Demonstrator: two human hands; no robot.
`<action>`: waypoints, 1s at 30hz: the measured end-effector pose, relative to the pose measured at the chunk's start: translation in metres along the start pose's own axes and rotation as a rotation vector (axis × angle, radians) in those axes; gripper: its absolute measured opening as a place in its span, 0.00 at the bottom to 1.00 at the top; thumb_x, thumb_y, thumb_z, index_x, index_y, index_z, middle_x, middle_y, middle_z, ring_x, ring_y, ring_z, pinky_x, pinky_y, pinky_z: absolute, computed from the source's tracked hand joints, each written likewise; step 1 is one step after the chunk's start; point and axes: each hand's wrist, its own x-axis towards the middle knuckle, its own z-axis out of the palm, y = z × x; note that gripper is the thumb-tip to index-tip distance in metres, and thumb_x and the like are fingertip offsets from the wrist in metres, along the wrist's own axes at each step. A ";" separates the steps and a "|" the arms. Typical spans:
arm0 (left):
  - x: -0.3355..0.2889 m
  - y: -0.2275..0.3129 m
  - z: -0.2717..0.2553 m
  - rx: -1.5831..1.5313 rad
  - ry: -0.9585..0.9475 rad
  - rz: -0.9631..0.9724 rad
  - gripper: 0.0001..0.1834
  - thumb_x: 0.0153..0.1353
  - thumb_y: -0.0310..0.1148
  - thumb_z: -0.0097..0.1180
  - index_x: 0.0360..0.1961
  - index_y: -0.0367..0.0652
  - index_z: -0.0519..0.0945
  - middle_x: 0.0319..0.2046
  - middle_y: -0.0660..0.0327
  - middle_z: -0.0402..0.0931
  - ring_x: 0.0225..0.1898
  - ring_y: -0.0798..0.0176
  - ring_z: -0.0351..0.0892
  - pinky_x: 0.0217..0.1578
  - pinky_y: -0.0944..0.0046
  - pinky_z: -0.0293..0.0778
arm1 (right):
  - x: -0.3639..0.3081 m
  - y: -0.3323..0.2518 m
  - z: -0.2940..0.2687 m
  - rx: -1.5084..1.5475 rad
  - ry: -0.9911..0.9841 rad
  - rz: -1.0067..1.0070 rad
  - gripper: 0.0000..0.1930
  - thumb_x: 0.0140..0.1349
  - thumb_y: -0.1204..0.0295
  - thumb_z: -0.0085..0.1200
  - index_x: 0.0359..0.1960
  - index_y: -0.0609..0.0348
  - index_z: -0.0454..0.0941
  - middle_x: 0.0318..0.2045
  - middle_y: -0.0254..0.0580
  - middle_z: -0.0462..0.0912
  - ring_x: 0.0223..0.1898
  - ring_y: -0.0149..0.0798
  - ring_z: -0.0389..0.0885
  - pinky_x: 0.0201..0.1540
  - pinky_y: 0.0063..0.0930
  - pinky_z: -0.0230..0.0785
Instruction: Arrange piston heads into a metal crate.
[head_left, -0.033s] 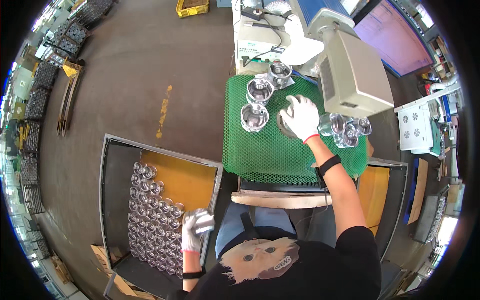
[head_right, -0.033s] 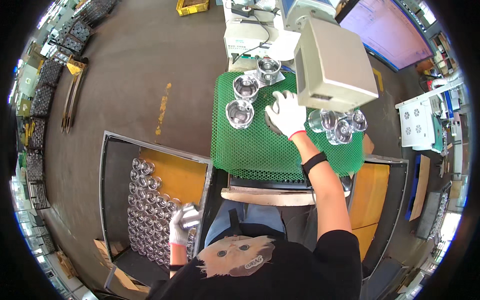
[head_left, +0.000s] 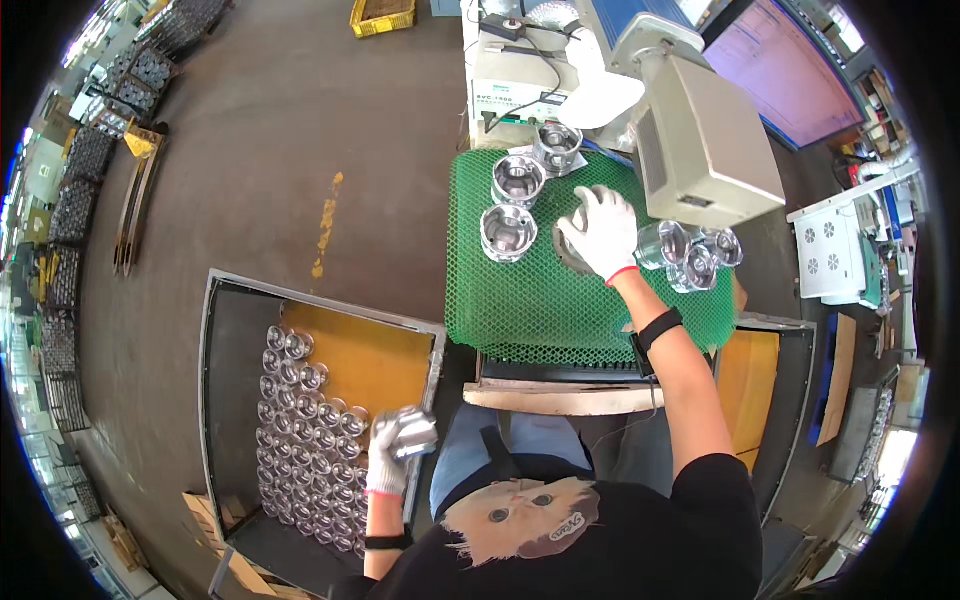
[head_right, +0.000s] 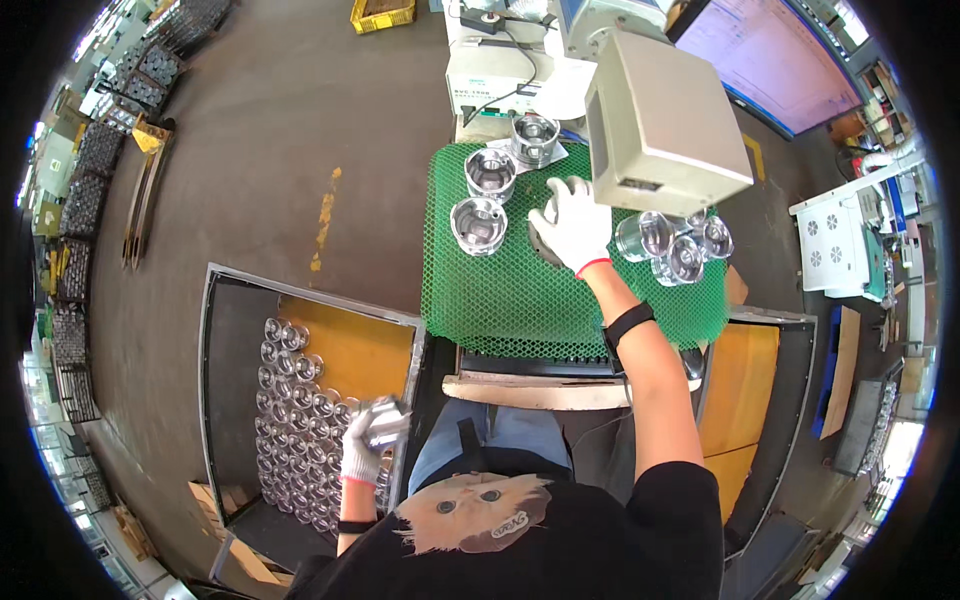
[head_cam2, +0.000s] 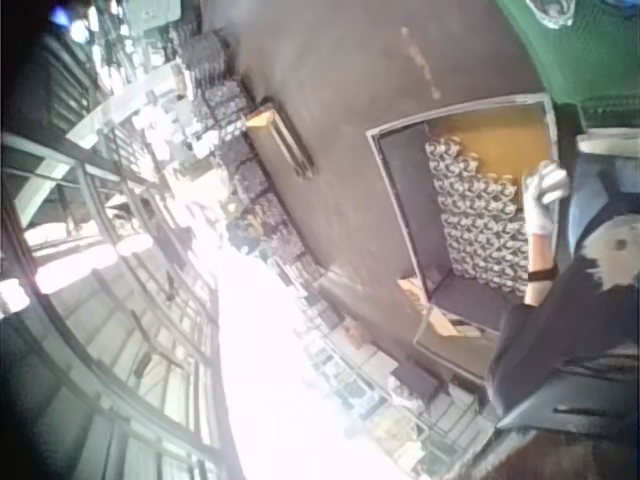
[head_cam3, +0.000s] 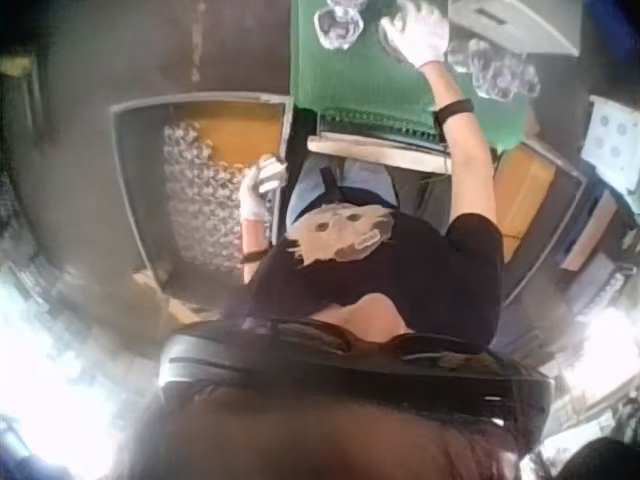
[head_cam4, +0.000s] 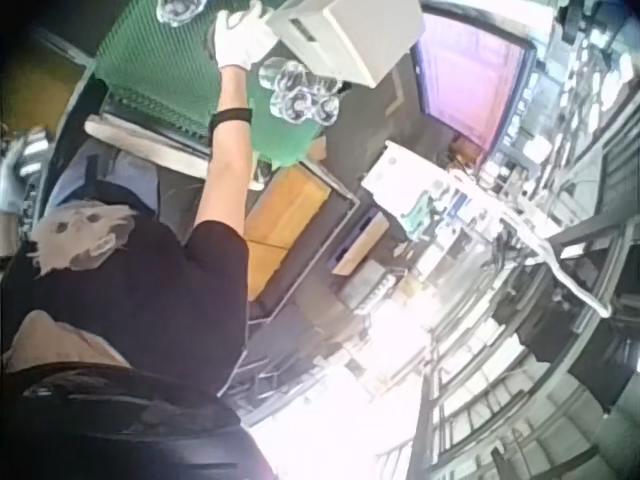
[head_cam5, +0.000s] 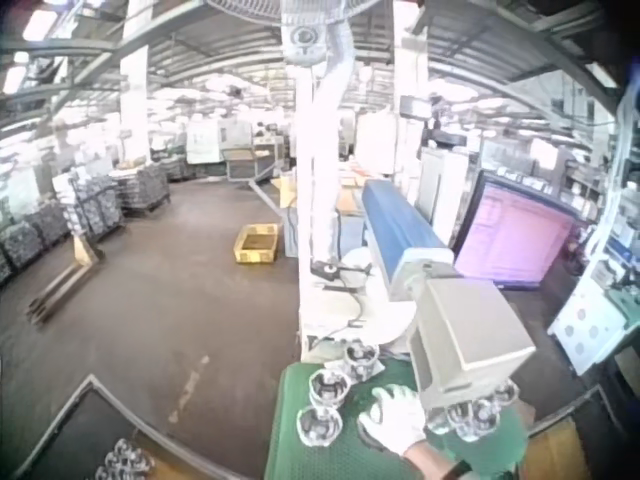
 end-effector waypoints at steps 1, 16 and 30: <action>0.005 0.009 0.025 0.000 -0.065 -0.002 0.27 0.57 0.34 0.59 0.57 0.41 0.66 0.50 0.50 0.77 0.49 0.52 0.81 0.47 0.53 0.81 | -0.006 -0.003 -0.004 -0.003 0.069 0.000 0.27 0.54 0.53 0.59 0.53 0.50 0.73 0.51 0.52 0.74 0.53 0.52 0.71 0.55 0.49 0.64; 0.039 -0.028 0.090 0.051 -0.427 -0.375 0.26 0.61 0.38 0.55 0.60 0.42 0.68 0.52 0.55 0.78 0.54 0.56 0.78 0.54 0.51 0.76 | -0.261 -0.022 -0.047 0.403 -0.283 0.338 0.25 0.51 0.61 0.62 0.52 0.54 0.75 0.48 0.50 0.79 0.51 0.52 0.75 0.57 0.45 0.66; 0.043 -0.020 0.103 -0.319 -0.668 -0.526 0.35 0.66 0.53 0.49 0.69 0.51 0.56 0.65 0.45 0.57 0.60 0.35 0.65 0.58 0.36 0.67 | -0.205 -0.111 -0.039 1.404 -0.760 1.031 0.20 0.58 0.70 0.53 0.53 0.60 0.75 0.41 0.36 0.83 0.39 0.34 0.82 0.40 0.32 0.76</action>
